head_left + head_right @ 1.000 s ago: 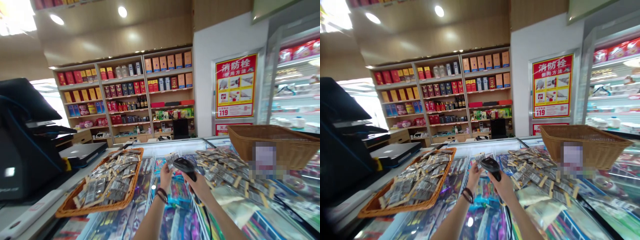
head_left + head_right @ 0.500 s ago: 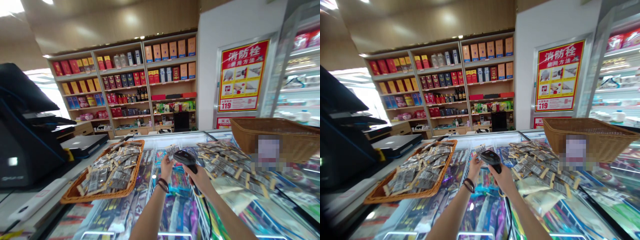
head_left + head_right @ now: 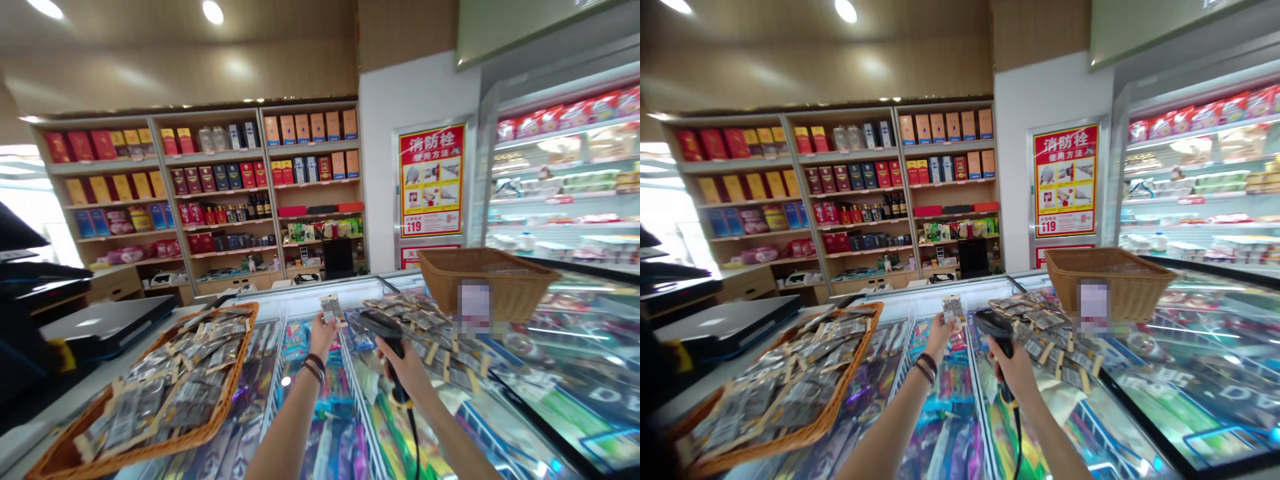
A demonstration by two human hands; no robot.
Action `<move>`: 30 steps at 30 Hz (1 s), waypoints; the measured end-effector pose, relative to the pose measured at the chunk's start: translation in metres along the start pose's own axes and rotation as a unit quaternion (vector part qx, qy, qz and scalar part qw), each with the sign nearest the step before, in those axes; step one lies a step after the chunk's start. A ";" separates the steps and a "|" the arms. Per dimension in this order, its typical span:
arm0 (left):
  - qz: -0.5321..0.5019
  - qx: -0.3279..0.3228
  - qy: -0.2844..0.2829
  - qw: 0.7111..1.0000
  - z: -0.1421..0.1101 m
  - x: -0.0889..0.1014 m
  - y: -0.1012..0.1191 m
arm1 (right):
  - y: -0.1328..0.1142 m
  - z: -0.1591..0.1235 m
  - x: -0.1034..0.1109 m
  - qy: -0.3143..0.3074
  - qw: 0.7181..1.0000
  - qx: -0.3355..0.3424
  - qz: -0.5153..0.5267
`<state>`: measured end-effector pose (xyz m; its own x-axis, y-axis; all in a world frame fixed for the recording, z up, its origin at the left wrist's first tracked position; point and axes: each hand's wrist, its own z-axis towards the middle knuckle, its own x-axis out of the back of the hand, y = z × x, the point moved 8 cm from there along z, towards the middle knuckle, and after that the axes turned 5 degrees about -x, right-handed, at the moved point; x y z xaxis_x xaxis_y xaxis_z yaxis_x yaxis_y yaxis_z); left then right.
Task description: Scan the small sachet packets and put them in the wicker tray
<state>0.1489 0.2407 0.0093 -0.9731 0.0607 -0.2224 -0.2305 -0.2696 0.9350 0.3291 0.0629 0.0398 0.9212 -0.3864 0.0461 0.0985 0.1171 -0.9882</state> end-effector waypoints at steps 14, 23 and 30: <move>0.033 -0.009 -0.011 0.999 -0.011 -0.079 0.003 | -0.006 -0.027 0.097 0.121 0.992 0.016 -0.013; 0.301 -0.188 0.047 0.934 -0.021 0.099 0.103 | -0.026 -0.018 -0.016 -0.027 0.999 0.020 -0.005; 0.580 -0.180 0.139 0.783 -0.031 0.238 0.195 | -0.023 -0.010 -0.106 -0.107 0.993 0.031 0.027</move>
<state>-0.1272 0.1727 0.1300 -0.4780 -0.6229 0.6193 0.8709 -0.2444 0.4263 0.2253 0.0919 0.0562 0.9839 -0.1761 0.0294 0.0634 0.1909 -0.9796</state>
